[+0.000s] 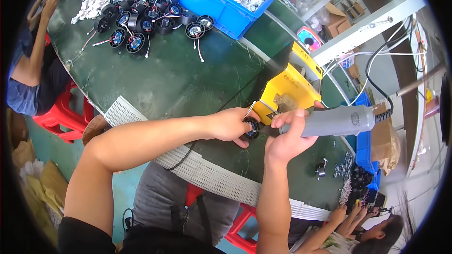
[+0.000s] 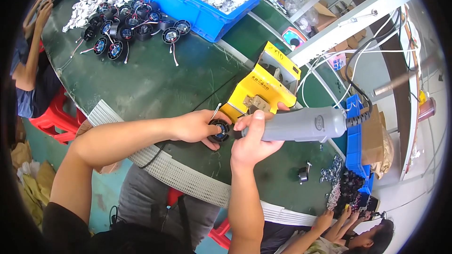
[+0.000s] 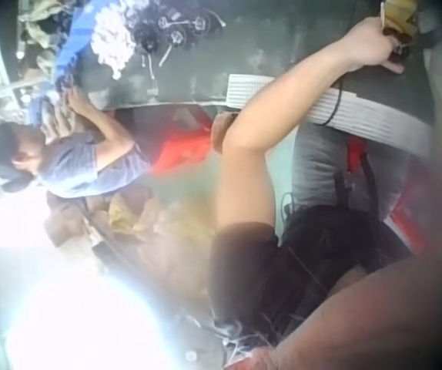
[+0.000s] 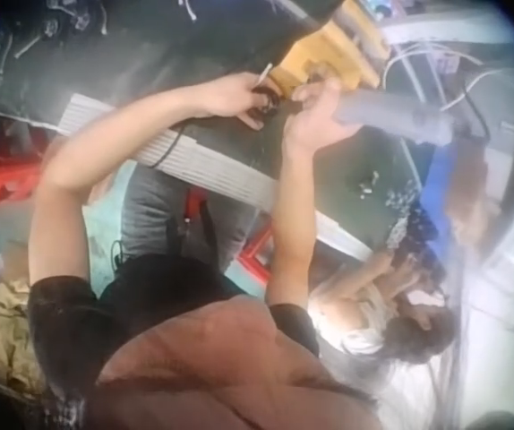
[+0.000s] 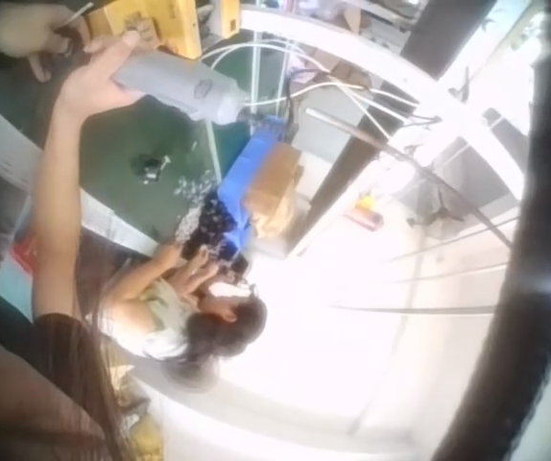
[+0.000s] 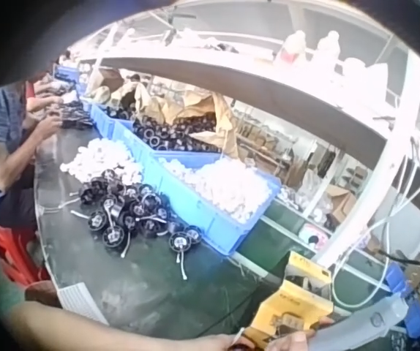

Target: The person assembles small electronic cooling fans by securing their plastic casings with screws using an electric screwdriver.

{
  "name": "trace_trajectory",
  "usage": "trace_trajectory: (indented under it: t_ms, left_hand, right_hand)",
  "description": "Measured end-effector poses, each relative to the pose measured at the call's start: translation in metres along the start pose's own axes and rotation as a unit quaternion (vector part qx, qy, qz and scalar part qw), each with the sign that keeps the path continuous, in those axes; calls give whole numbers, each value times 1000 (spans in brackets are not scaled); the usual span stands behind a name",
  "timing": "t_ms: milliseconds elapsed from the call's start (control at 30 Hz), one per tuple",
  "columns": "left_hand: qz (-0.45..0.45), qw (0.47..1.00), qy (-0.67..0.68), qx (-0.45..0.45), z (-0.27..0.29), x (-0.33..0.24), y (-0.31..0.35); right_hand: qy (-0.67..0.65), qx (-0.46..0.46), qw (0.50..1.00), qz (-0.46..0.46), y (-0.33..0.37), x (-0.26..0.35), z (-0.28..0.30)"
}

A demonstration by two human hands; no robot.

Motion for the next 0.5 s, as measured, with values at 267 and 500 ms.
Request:
trace_trajectory:
  t_ms: [267, 500]
  left_hand:
    - [-3, 1000, -6, 5, 1, 1, -2]
    - [-1, 1000, -4, 8, 1, 2, -3]
  right_hand:
    - [-16, 27, 999, -18, 5, -3, -1]
    - [-59, 40, 997, -31, 7, -6, 1]
Point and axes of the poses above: each hand's wrist, its own y-axis away from the middle knuckle, its own z-axis out of the back of the hand, x = y × z, the point moved 2 cm from there along -y, towards the middle knuckle, and after that the axes turned 1 degree about x, right-handed, at the moved point
